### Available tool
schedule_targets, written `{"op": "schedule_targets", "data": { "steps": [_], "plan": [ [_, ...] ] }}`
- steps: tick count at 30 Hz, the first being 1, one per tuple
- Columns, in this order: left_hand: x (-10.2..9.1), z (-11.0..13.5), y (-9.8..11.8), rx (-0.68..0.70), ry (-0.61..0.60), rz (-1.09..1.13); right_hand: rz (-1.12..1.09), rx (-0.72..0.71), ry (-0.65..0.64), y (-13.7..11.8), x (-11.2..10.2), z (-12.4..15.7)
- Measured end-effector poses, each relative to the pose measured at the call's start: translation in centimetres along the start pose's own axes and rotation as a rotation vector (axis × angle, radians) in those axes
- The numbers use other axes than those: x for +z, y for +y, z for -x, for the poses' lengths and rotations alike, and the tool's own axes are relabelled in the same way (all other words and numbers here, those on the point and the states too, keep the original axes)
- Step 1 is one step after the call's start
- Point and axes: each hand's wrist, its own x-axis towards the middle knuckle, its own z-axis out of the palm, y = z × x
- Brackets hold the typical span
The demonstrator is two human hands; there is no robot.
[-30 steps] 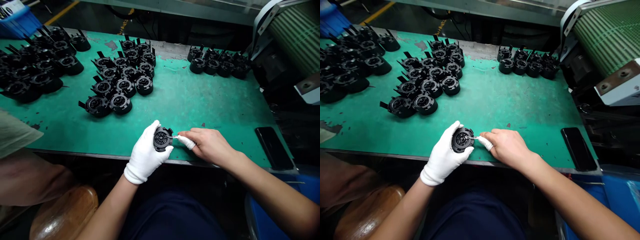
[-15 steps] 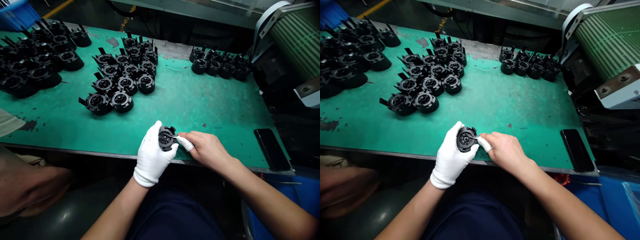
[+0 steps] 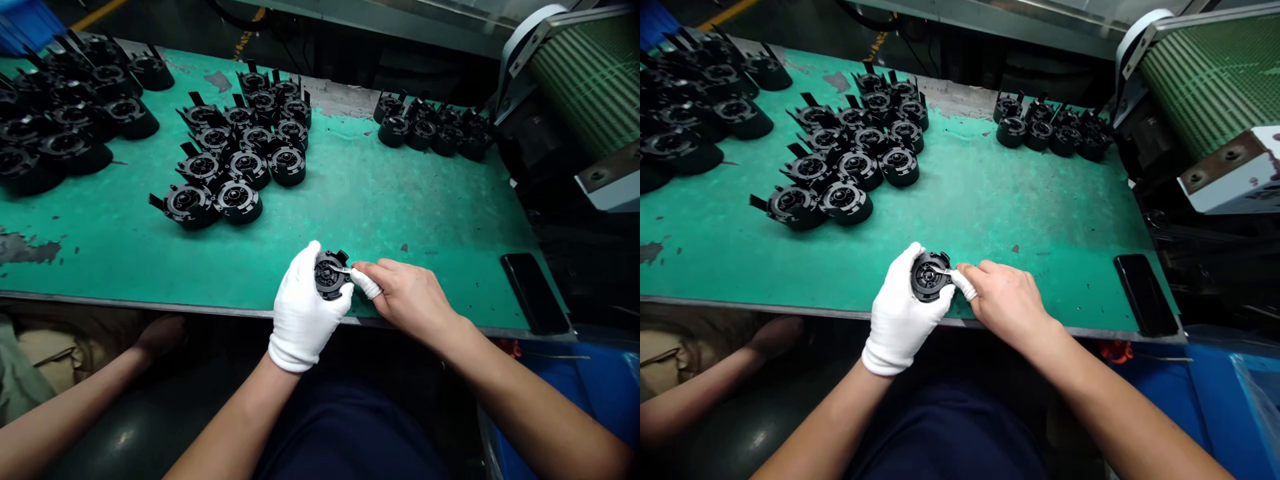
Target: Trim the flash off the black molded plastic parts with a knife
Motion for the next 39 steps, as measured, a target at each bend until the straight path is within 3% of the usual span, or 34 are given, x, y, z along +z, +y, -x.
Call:
{"op": "schedule_targets", "data": {
  "steps": [5, 11, 17, 25, 39],
  "plan": [
    [0.7, 0.4, 0.5, -0.014, 0.060, 0.006, 0.046, 0.095, 0.025, -0.1, -0.1, -0.3],
    [0.9, 0.6, 0.7, -0.060, 0.058, 0.045, -0.042, 0.021, -0.003, 0.2, -0.6, 0.0],
    [0.7, 0.3, 1.0, -0.077, 0.037, 0.053, -0.013, 0.086, 0.000, 0.2, -0.9, -0.7],
    [-2.4, -0.9, -1.2, 0.088, -0.260, 0.148, -0.279, -0.087, -0.157, 1.1, -1.1, 1.6],
    [-3.2, -3.4, -1.8, 0.185, -0.476, 0.182, -0.239, -0.209, -0.262, 1.1, -2.4, 1.0]
  ]
}}
